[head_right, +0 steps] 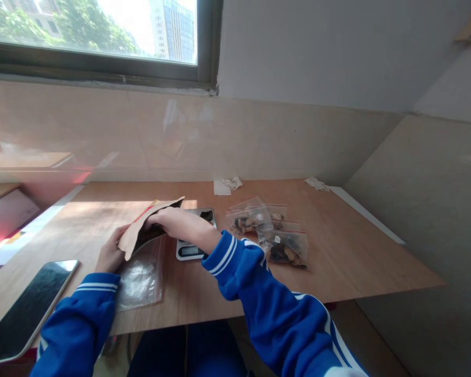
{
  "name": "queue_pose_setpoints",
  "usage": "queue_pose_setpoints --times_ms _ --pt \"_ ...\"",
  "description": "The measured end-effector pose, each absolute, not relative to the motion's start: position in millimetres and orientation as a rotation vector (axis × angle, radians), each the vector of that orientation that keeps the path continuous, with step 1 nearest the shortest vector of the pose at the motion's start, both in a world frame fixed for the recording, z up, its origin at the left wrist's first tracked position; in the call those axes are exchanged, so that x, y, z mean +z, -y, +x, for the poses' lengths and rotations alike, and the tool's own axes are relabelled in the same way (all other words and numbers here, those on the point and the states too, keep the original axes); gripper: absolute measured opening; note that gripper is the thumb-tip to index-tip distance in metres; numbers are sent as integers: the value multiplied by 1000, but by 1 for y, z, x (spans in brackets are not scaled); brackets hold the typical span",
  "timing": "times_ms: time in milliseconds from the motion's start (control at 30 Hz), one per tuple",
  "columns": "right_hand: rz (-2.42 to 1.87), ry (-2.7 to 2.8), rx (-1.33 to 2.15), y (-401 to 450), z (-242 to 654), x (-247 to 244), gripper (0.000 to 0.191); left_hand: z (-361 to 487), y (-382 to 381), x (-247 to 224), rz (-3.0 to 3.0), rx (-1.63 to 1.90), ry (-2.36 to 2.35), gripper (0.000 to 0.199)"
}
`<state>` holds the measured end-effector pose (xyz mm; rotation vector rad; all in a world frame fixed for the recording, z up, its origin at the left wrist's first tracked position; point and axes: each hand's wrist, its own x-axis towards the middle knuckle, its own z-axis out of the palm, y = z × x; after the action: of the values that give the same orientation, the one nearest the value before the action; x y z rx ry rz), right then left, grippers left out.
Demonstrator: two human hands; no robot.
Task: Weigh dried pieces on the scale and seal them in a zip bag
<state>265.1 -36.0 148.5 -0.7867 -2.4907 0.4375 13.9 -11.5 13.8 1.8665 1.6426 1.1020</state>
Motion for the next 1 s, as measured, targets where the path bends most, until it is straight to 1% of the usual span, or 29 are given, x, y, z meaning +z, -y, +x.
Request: queue_pose_setpoints --times_ms 67,167,267,400,500,633,733,833,1000 --pt "-743 2412 487 43 278 160 38 14 13 16 1877 1074 -1664 53" --pt "-760 2220 503 52 296 168 32 13 14 18 1901 1050 -1677 56" --pt "-757 2040 545 56 308 161 25 12 14 18 1914 1049 -1682 55" --pt "-767 1697 751 55 316 140 15 10 12 15 1910 1053 -1696 54" --pt "-786 1468 863 49 322 121 20 4 7 7 1906 1033 -1721 53" --pt "-905 1287 890 32 330 92 30 -5 -1 -8 1890 1017 -1795 53" --pt "-976 1276 856 14 335 69 30 -9 -5 -15 1899 1010 -1805 54" --pt "-1034 1381 769 -4 332 53 27 -11 -6 -18 1905 1011 -1794 55" --pt "-1230 1792 586 -18 318 48 17 -12 -6 -19 1908 993 -1803 55"
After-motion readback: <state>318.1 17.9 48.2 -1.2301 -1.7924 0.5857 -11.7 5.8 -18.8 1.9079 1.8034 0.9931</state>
